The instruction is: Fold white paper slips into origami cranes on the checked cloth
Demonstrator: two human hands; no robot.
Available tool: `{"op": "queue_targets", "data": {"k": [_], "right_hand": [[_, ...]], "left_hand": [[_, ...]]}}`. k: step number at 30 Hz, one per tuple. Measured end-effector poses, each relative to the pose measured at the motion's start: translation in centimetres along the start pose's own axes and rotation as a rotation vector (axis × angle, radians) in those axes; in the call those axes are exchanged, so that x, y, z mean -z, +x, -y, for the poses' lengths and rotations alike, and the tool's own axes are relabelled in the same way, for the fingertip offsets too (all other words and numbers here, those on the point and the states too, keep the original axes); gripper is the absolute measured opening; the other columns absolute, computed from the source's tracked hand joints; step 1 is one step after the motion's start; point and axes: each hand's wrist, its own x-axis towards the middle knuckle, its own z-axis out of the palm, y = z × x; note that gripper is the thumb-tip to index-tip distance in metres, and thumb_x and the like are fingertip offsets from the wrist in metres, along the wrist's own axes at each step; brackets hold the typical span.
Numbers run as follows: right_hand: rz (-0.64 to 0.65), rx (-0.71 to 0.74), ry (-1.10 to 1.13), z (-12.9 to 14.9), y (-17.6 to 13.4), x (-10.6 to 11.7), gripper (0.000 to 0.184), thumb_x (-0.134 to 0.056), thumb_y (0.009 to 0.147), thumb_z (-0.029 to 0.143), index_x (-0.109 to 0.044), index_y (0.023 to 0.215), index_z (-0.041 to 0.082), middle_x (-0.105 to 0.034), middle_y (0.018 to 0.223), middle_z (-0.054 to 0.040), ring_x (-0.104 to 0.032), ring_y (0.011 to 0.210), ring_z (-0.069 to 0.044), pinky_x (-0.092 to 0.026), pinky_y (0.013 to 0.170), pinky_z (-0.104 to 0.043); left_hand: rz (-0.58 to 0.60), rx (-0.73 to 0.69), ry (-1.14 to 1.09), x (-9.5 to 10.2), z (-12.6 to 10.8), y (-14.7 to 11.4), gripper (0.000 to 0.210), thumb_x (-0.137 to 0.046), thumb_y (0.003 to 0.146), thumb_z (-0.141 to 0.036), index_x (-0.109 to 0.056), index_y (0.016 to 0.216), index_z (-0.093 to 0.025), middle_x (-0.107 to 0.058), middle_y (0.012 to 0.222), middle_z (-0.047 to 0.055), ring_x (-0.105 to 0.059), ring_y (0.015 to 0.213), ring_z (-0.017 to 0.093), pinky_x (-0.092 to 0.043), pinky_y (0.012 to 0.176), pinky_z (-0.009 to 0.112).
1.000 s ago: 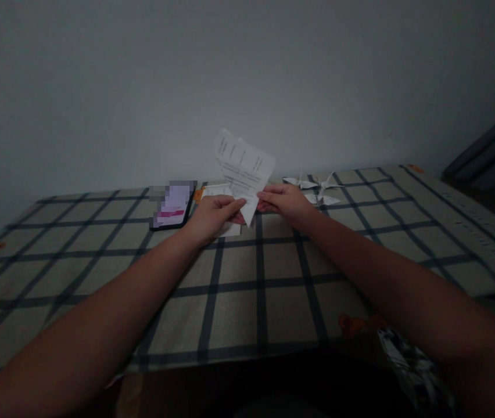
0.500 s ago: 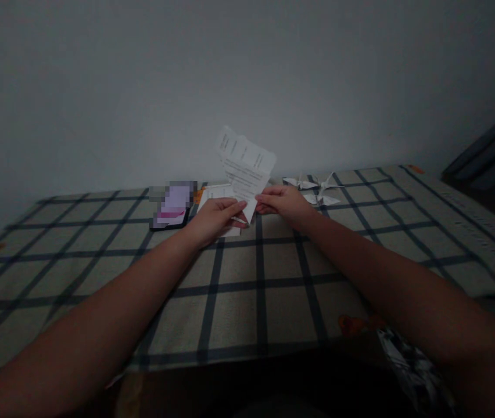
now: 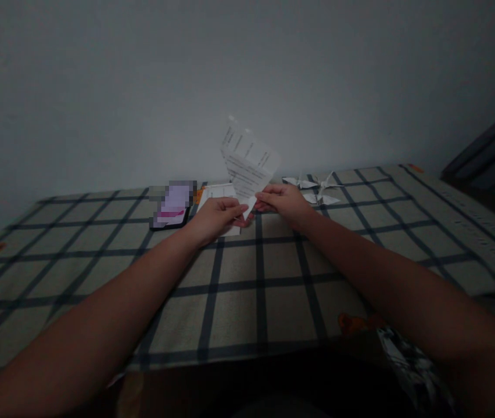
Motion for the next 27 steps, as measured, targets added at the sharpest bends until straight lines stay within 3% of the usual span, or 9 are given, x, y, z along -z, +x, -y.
{"op": "queue_targets", "data": {"k": [3,8,14,20,24,27], "right_hand": [[-0.007,-0.006,-0.009,0.0,0.1,-0.1,0.009,-0.071,0.082,0.012,-0.068,0.073,0.014,-0.069,0.07,-0.0014,-0.066,0.064,-0.009,-0.059,0.068,-0.022],[-0.039,0.007,-0.011,0.0,0.2,0.0,0.009,-0.072,0.082,0.013,-0.068,0.074,0.015,-0.07,0.069,-0.0015,-0.065,0.062,-0.009,-0.059,0.069,-0.024],[-0.052,0.008,0.003,-0.3,0.3,0.1,0.01,-0.072,0.082,0.013,-0.068,0.073,0.015,-0.07,0.068,-0.0016,-0.066,0.062,-0.009,-0.059,0.068,-0.023],[-0.065,-0.003,0.012,-0.2,0.2,0.1,0.006,-0.071,0.082,0.013,-0.069,0.076,0.014,-0.071,0.073,-0.0023,-0.065,0.064,-0.009,-0.059,0.07,-0.023],[-0.046,-0.004,0.018,0.0,0.1,0.3,0.005,-0.073,0.081,0.014,-0.07,0.077,0.014,-0.071,0.072,-0.0021,-0.065,0.063,-0.009,-0.058,0.069,-0.024],[0.057,-0.012,-0.018,0.0,0.1,0.6,0.006,-0.075,0.079,0.015,-0.07,0.075,0.013,-0.071,0.07,-0.0027,-0.066,0.063,-0.009,-0.057,0.068,-0.023]], "left_hand": [[-0.034,0.004,-0.018,0.1,0.0,0.0,0.031,-0.085,0.067,-0.042,-0.071,0.068,-0.014,-0.072,0.073,0.007,-0.068,0.066,0.015,-0.057,0.074,0.029],[0.043,0.034,-0.052,0.2,0.0,-0.1,0.022,-0.085,0.068,-0.031,-0.074,0.075,-0.013,-0.073,0.08,0.008,-0.069,0.075,0.014,-0.057,0.079,0.029],[0.026,0.019,-0.044,-0.1,-0.3,-0.2,0.018,-0.085,0.066,-0.024,-0.074,0.076,-0.015,-0.072,0.077,0.006,-0.067,0.072,0.013,-0.055,0.076,0.028],[0.04,-0.028,0.048,-0.3,-0.5,-0.4,0.029,-0.085,0.062,-0.021,-0.075,0.089,-0.016,-0.074,0.084,0.006,-0.065,0.071,0.014,-0.052,0.07,0.027],[-0.007,-0.06,0.007,-0.5,-0.7,-0.4,0.045,-0.088,0.059,-0.025,-0.074,0.101,-0.015,-0.075,0.095,0.009,-0.068,0.08,0.017,-0.055,0.077,0.03],[-0.136,-0.145,-0.079,-0.2,-1.1,-0.2,0.043,-0.086,0.064,-0.036,-0.074,0.099,-0.015,-0.074,0.105,0.01,-0.069,0.093,0.02,-0.056,0.086,0.033]]}}
